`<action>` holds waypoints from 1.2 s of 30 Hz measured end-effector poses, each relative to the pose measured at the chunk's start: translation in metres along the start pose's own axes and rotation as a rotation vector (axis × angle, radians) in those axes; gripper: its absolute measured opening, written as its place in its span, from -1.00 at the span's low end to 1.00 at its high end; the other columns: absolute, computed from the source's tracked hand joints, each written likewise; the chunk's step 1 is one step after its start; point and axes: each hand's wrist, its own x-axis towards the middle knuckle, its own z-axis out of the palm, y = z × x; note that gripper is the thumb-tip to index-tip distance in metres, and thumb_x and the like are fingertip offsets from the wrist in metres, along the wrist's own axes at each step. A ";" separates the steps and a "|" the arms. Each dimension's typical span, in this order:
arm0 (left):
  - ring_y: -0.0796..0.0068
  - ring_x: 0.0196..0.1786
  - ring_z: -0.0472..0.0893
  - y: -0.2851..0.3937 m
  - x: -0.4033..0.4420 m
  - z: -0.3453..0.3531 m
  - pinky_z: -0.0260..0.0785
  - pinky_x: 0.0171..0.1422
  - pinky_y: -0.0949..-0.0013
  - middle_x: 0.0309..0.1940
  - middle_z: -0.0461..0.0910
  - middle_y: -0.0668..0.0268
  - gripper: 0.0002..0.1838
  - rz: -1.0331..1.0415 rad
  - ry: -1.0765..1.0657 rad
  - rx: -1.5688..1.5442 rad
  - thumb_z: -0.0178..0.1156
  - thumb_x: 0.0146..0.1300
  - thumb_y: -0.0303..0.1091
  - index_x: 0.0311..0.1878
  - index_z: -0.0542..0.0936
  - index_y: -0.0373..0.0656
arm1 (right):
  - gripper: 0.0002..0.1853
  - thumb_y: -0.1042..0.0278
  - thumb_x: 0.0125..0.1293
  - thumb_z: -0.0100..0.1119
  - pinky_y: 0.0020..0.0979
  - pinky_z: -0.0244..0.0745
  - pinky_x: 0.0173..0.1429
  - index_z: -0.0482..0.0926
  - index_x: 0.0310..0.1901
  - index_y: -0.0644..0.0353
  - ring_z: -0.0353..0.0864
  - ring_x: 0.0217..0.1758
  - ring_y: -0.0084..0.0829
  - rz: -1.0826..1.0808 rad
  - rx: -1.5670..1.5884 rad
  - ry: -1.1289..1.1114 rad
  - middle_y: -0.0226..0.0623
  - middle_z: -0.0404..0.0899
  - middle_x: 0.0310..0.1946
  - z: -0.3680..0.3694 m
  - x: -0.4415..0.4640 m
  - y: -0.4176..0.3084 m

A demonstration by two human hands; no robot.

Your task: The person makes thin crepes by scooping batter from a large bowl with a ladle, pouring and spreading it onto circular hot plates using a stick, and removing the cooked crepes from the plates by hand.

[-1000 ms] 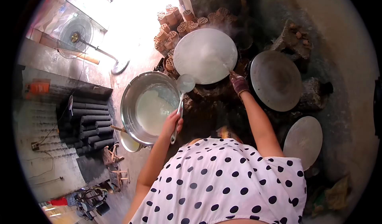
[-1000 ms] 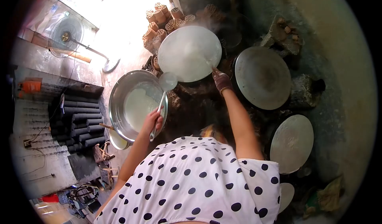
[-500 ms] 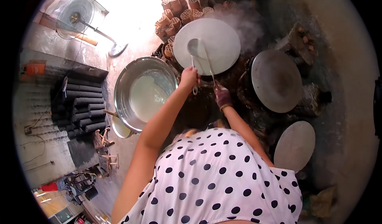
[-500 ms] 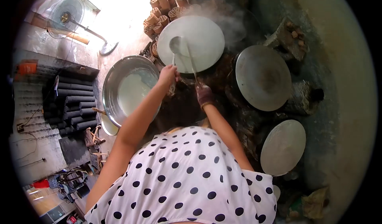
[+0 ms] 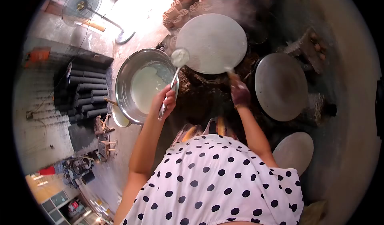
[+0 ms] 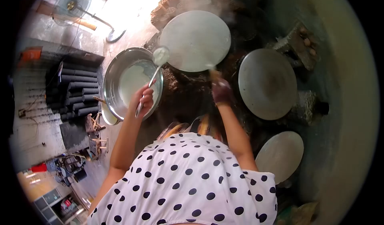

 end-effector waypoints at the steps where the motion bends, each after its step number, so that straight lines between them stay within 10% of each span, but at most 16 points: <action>1: 0.81 -0.72 0.26 -0.005 -0.009 -0.019 0.12 -0.70 0.61 -0.60 0.23 0.56 -0.64 0.017 0.015 -0.011 -0.23 0.53 -0.28 0.28 0.31 -0.16 | -0.61 0.21 0.23 0.15 -0.14 0.50 -0.12 0.54 0.10 0.05 0.57 -0.26 -0.02 0.158 0.108 0.103 -0.03 0.54 -0.40 0.014 -0.017 0.027; 7: 0.76 -0.71 0.29 -0.014 -0.074 -0.085 0.17 -0.64 0.57 -0.59 0.26 0.54 -0.61 0.057 -0.007 -0.604 -0.26 0.52 -0.31 0.26 0.33 -0.29 | -0.58 0.14 0.22 0.21 -0.18 0.51 -0.31 0.53 0.14 -0.07 0.59 -0.30 -0.13 -0.180 -0.485 -0.273 -0.11 0.56 -0.33 -0.024 -0.051 -0.009; 9: 0.71 -0.68 0.31 -0.004 -0.096 -0.117 0.17 -0.59 0.52 -0.53 0.29 0.47 -0.56 0.136 -0.076 -0.767 -0.34 0.52 -0.33 0.31 0.22 -0.43 | -0.40 0.13 0.21 0.23 -0.15 0.53 -0.22 0.36 0.30 -0.05 0.62 -0.25 -0.10 0.396 -0.128 -0.054 -0.15 0.62 -0.20 -0.005 0.007 -0.012; 11: 0.73 -0.73 0.26 0.005 -0.119 -0.137 0.14 -0.66 0.57 -0.60 0.28 0.51 -0.60 0.209 0.027 -0.766 -0.24 0.50 -0.33 0.30 0.31 -0.26 | -0.45 0.17 0.20 0.25 -0.14 0.53 -0.10 0.43 0.25 -0.04 0.63 -0.12 -0.09 0.320 -0.304 0.064 -0.10 0.62 -0.07 0.007 0.057 -0.029; 14: 0.70 -0.77 0.21 0.024 -0.140 -0.163 0.05 -0.73 0.58 -0.62 0.27 0.48 -0.58 0.434 0.485 0.453 -0.13 0.48 -0.26 0.37 0.27 -0.02 | -0.55 0.30 0.18 0.27 -0.17 0.49 0.06 0.54 0.15 0.00 0.61 -0.08 -0.11 -0.215 -0.158 -0.175 -0.10 0.63 -0.08 0.018 0.065 -0.090; 17: 0.70 -0.76 0.21 0.054 -0.111 -0.225 0.05 -0.72 0.59 -0.64 0.26 0.48 -0.55 0.369 0.514 0.451 -0.12 0.48 -0.25 0.39 0.24 -0.04 | -0.50 0.37 0.22 0.20 -0.24 0.51 0.02 0.46 0.24 0.02 0.63 -0.12 -0.18 -0.233 0.102 -0.485 -0.10 0.63 -0.11 0.074 0.027 -0.116; 24: 0.76 -0.72 0.28 0.175 0.034 -0.378 0.10 -0.70 0.59 -0.64 0.30 0.55 -0.87 -0.027 0.211 -0.277 -0.03 0.45 -0.25 -0.22 0.37 -0.03 | -0.52 0.39 0.30 0.08 -0.34 0.50 -0.11 0.41 0.28 -0.08 0.62 -0.27 -0.34 0.228 -0.047 -0.919 -0.15 0.64 -0.13 0.224 0.013 -0.229; 27: 0.71 -0.70 0.34 0.211 0.076 -0.392 0.17 -0.69 0.54 -0.63 0.36 0.50 -0.82 0.021 0.495 0.017 -0.04 0.43 -0.29 -0.34 0.33 -0.08 | -0.51 0.34 0.32 0.07 -0.25 0.51 -0.25 0.39 0.29 -0.20 0.62 -0.37 -0.31 0.260 -0.208 -0.985 -0.14 0.63 -0.27 0.296 0.039 -0.245; 31: 0.53 -0.71 0.39 0.228 0.123 -0.413 0.27 -0.65 0.45 -0.63 0.43 0.34 -0.90 0.112 0.644 0.239 -0.09 0.26 -0.46 -0.37 0.39 -0.17 | -0.64 0.12 0.42 -0.04 -0.20 0.43 -0.44 0.45 0.21 -0.19 0.56 -0.51 -0.32 0.853 0.283 -1.053 -0.17 0.56 -0.50 0.337 0.049 -0.304; 33: 0.44 -0.71 0.43 0.225 0.126 -0.418 0.32 -0.63 0.36 -0.64 0.45 0.27 -0.90 0.127 0.686 0.586 -0.09 0.20 -0.49 -0.38 0.43 -0.23 | -0.59 -0.06 0.45 -0.18 -0.20 0.45 -0.40 0.46 0.20 -0.18 0.60 -0.48 -0.22 0.791 0.192 -1.070 -0.02 0.58 -0.48 0.344 0.049 -0.330; 36: 0.41 -0.69 0.48 0.233 0.091 -0.408 0.33 -0.61 0.29 -0.65 0.48 0.24 -0.85 0.010 0.623 0.915 -0.08 0.20 -0.47 -0.28 0.48 -0.27 | -0.58 0.05 0.39 -0.07 0.08 0.39 0.00 0.40 0.25 -0.18 0.57 -0.10 0.16 -0.012 -0.076 -0.934 0.12 0.59 -0.17 0.319 0.006 -0.275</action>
